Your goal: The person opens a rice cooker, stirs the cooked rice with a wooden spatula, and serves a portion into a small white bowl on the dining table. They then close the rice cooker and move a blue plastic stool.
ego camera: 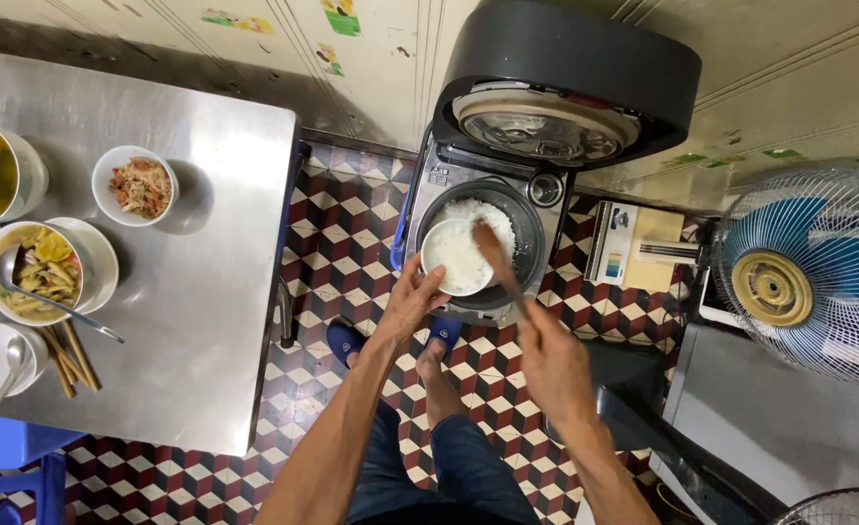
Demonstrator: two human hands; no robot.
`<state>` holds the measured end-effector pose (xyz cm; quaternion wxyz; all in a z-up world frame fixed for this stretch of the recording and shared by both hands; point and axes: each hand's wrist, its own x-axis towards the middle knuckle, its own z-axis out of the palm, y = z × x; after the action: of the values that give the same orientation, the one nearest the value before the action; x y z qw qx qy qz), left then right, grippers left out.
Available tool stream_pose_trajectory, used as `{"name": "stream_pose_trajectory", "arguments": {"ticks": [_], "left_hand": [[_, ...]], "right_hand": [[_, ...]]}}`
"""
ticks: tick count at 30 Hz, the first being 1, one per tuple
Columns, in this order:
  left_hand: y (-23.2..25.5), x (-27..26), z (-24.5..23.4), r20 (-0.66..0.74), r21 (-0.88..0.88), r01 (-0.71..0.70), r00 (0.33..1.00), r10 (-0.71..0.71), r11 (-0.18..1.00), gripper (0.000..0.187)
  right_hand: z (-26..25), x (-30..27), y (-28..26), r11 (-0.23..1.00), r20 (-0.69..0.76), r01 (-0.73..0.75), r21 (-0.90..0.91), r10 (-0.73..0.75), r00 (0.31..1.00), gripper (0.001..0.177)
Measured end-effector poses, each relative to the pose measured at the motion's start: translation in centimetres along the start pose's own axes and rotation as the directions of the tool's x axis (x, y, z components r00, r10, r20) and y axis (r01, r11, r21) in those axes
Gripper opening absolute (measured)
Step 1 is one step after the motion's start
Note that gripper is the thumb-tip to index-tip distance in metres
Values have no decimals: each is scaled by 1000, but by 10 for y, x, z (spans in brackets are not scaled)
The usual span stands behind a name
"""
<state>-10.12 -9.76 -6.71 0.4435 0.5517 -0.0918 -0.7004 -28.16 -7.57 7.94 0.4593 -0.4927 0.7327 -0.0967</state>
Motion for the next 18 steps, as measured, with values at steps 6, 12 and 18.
{"name": "stream_pose_trajectory", "arguments": {"ticks": [6, 12, 18], "left_hand": [[37, -29, -5, -74, 21, 18, 997, -16, 1000, 64], [53, -45, -21, -189, -40, -59, 981, 51, 997, 56], [54, -52, -44, -277, -22, -112, 956, 101, 993, 52]], "right_hand": [[8, 84, 74, 878, 67, 33, -478, -1, 998, 41], [48, 163, 105, 831, 25, 12, -556, 2, 1000, 40], [45, 135, 74, 913, 156, -132, -386, 206, 966, 39]]}}
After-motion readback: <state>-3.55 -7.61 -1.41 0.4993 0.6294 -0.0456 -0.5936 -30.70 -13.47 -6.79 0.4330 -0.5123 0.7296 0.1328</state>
